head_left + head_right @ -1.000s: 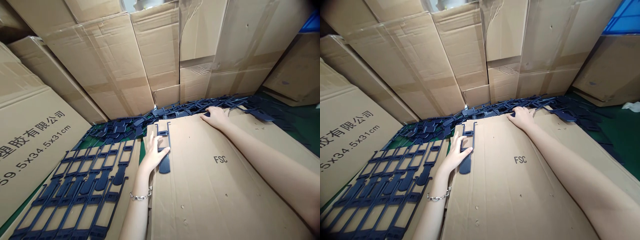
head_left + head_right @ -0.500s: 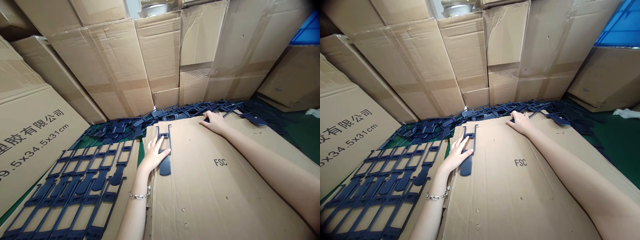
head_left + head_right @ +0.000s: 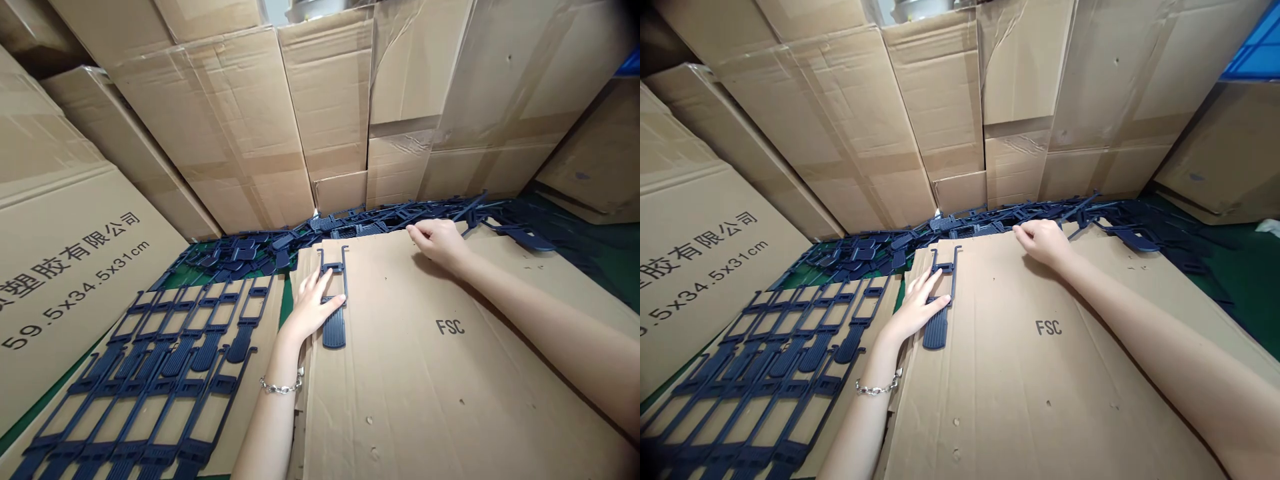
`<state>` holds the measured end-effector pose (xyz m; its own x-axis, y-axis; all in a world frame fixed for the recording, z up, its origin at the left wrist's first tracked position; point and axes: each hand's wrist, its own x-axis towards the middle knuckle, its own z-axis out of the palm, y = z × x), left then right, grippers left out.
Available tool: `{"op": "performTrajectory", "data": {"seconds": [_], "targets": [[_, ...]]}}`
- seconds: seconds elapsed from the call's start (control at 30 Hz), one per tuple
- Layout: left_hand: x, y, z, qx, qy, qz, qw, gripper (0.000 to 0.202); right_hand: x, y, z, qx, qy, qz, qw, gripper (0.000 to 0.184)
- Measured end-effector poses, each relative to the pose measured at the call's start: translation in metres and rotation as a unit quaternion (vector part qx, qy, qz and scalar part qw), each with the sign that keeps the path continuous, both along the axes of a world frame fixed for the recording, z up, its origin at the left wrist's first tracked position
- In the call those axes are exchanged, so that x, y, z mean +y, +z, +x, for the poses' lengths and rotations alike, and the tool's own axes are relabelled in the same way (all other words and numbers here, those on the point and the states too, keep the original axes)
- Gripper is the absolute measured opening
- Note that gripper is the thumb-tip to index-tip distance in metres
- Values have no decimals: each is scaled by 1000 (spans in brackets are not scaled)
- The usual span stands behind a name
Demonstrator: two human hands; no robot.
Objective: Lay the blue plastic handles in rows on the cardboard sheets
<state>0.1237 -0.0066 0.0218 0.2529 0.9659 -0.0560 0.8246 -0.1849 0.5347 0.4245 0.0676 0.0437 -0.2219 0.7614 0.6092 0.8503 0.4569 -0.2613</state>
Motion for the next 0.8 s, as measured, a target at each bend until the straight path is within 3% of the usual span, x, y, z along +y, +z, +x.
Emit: {"op": "performTrajectory", "data": {"seconds": [0.1,0.2,0.3,0.4,0.5,0.57,0.67,0.8], "targets": [[0,-1,-1,-5,3,-4,1000,67,-35,12,-32,-21,114,-64,991,41],[-1,0,-1,-5,3,-1,1000,66,-79,19,-70,-81,280,-150,945,31],[0,-1,-1,-2,3,6,1000,65,-110,22,-92,-125,373,-100,914,26],[1,-2,-1,1,2,10,1000,63,-111,20,-87,-147,321,-22,935,25],[2,-2,-1,12,-4,9,1000,57,-87,9,-64,-178,221,30,958,28],[2,-1,-1,14,-9,8,1000,55,-70,-2,-48,-170,185,11,968,29],[0,3,-1,12,-28,13,999,52,-59,-15,-37,-141,190,-48,970,32],[-3,7,0,2,-52,22,998,59,-63,-15,-40,-166,205,-80,961,37]]}}
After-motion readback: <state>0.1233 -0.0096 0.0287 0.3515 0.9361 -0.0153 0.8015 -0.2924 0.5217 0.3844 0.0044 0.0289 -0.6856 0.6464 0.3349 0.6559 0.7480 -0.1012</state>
